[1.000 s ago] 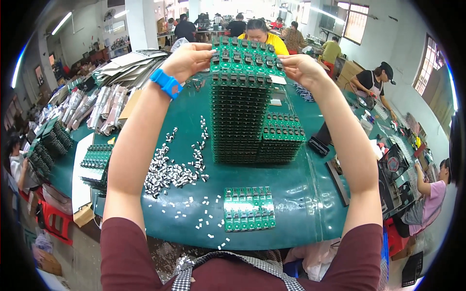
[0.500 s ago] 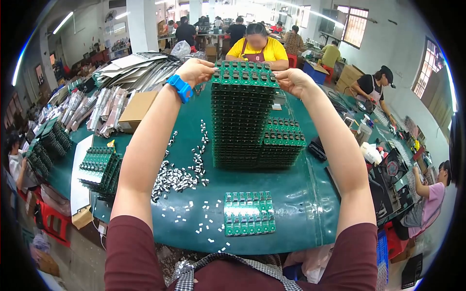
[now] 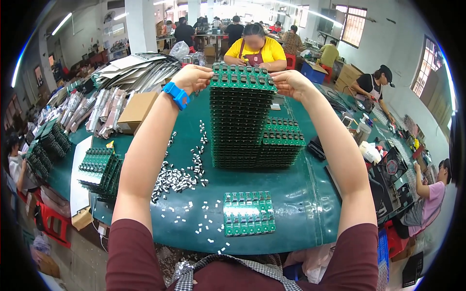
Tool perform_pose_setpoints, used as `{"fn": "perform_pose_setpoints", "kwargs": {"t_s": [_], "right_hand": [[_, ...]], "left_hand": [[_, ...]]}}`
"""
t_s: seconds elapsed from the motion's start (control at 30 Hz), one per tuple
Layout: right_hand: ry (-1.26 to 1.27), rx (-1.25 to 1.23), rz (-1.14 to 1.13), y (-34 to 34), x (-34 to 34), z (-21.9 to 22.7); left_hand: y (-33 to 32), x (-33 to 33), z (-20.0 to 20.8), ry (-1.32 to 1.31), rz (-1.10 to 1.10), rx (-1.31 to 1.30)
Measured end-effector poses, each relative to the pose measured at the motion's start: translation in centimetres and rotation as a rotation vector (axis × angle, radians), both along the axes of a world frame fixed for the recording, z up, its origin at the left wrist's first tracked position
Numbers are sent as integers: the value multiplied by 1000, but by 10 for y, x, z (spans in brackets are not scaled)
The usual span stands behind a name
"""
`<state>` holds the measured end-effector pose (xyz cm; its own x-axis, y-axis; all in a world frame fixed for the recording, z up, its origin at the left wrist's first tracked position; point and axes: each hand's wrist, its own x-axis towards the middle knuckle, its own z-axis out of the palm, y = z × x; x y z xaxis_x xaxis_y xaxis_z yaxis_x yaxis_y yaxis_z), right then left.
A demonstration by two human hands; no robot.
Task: The person attaches electronic components onto circuit boards by hand and stacks the assembled boards into a pile on the table.
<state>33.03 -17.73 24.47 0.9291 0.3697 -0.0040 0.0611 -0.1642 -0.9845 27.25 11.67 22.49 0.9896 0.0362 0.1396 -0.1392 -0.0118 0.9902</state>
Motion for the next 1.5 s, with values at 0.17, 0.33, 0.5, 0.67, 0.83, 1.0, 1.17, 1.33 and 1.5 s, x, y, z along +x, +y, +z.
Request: {"fn": "perform_pose_setpoints", "kwargs": {"t_s": [0.17, 0.33, 0.5, 0.67, 0.83, 1.0, 1.17, 1.33, 1.5], "right_hand": [[-3, 0, 16, -4, 4, -13], [1, 32, -2, -8, -14, -16], [-346, 56, -71, -48, -16, -26], [-425, -127, -42, -76, -108, -118], [-343, -285, 1, -81, -200, -238], [-464, -336, -233, -74, -237, -260], [-579, -419, -223, -80, -259, -278], [-376, -351, -247, -82, -274, -296], [-385, -305, -241, -75, -269, -294]], "left_hand": [[-11, -10, -5, 28, 29, 13], [-6, -17, -14, -6, 1, -28], [5, -36, -32, -310, 70, 32], [2, -152, -125, -224, 70, 431], [-63, -250, -228, -70, 86, 584], [-77, -262, -249, -95, 158, 1019], [-82, -255, -264, -52, -72, 1225], [-84, -277, -261, -148, 58, 1176], [-94, -287, -257, -172, 155, 1147]]}}
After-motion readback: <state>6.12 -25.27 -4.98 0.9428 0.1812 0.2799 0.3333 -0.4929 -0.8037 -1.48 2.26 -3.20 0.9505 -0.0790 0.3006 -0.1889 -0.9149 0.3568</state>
